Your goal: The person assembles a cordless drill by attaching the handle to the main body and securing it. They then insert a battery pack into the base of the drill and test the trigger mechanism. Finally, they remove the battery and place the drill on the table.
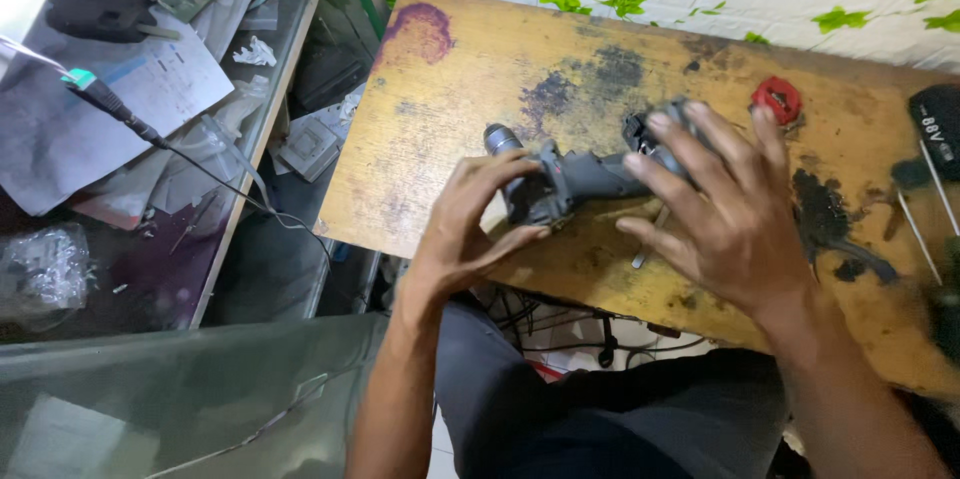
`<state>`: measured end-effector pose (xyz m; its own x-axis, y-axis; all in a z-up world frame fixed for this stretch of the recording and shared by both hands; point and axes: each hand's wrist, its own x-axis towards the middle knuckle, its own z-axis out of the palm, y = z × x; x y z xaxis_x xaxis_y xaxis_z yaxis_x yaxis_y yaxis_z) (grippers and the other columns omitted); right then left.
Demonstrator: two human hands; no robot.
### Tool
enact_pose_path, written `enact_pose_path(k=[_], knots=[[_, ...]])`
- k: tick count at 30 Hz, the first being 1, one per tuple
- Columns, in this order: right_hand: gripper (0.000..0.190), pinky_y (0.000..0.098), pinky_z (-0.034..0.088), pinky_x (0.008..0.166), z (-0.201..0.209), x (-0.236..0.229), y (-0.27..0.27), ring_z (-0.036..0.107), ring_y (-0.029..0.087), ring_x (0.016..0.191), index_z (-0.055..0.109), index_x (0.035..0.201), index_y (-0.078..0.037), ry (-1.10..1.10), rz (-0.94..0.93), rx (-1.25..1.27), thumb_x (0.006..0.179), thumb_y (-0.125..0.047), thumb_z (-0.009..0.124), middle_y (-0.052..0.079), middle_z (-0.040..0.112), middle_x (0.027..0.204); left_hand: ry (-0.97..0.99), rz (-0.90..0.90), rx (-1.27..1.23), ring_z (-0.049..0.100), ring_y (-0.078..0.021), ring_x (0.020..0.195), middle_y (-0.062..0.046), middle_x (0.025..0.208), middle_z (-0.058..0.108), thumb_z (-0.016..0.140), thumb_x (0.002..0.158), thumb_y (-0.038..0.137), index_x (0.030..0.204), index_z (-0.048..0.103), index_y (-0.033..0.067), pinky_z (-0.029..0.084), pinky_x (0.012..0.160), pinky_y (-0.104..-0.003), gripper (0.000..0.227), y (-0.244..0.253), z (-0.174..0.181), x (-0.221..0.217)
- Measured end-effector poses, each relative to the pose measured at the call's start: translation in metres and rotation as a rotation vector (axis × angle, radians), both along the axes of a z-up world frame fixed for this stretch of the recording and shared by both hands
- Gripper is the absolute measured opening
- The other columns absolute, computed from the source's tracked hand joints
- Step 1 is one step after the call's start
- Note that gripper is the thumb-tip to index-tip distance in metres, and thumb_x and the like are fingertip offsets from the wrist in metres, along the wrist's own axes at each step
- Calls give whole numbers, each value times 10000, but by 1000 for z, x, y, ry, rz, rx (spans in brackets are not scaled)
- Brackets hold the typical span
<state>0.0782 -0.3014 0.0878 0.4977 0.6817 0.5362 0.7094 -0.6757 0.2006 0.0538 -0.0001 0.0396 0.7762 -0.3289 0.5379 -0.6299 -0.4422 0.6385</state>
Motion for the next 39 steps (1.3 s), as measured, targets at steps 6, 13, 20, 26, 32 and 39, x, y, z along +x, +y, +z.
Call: enact_pose_path(k=[6, 13, 20, 26, 32, 39], knots=[[613, 744, 173, 1264, -6, 56, -1, 613, 247, 1381, 559, 1456, -249, 207, 67, -308, 922, -545, 612, 66, 669, 1419, 84, 26, -79, 570, -326, 1244, -189, 1425, 601, 754, 939, 336, 1354, 577, 110, 485, 1030, -424, 505, -17, 19, -7], [579, 758, 169, 1236, -4, 70, 14, 687, 250, 1122, 551, 1462, -218, 335, 165, -325, 909, -342, 668, 49, 697, 1259, 65, 131, -89, 573, -319, 1216, -163, 1464, 588, 755, 926, 371, 1331, 588, 98, 491, 1028, -413, 517, -24, -6, -5], [587, 730, 182, 1243, -21, 73, 9, 686, 232, 1139, 520, 1483, -257, 362, 138, -345, 918, -347, 652, 29, 674, 1326, 16, 217, -49, 513, -354, 1356, -183, 1474, 539, 821, 825, 508, 1502, 436, 63, 427, 1154, -484, 897, -10, -39, -17], [506, 755, 136, 1242, -23, 70, 12, 686, 228, 1138, 578, 1438, -231, 382, 205, -278, 944, -315, 645, 31, 693, 1284, 20, 274, -49, 577, -321, 1196, -158, 1335, 620, 841, 811, 489, 1453, 487, 47, 464, 1034, -425, 856, -10, -51, -20], [552, 764, 142, 1235, -26, 71, 13, 679, 230, 1153, 571, 1453, -233, 388, 201, -279, 915, -284, 683, 36, 692, 1292, 8, 259, -54, 609, -309, 1143, -141, 1287, 664, 844, 830, 448, 1425, 521, 32, 482, 996, -410, 795, -8, -59, -17], [512, 771, 165, 1225, -25, 70, 15, 677, 224, 1147, 571, 1451, -224, 376, 214, -270, 953, -321, 641, 26, 695, 1284, 12, 253, -55, 614, -293, 1115, -142, 1282, 674, 824, 856, 449, 1454, 498, 32, 478, 960, -397, 798, -6, -64, -16]])
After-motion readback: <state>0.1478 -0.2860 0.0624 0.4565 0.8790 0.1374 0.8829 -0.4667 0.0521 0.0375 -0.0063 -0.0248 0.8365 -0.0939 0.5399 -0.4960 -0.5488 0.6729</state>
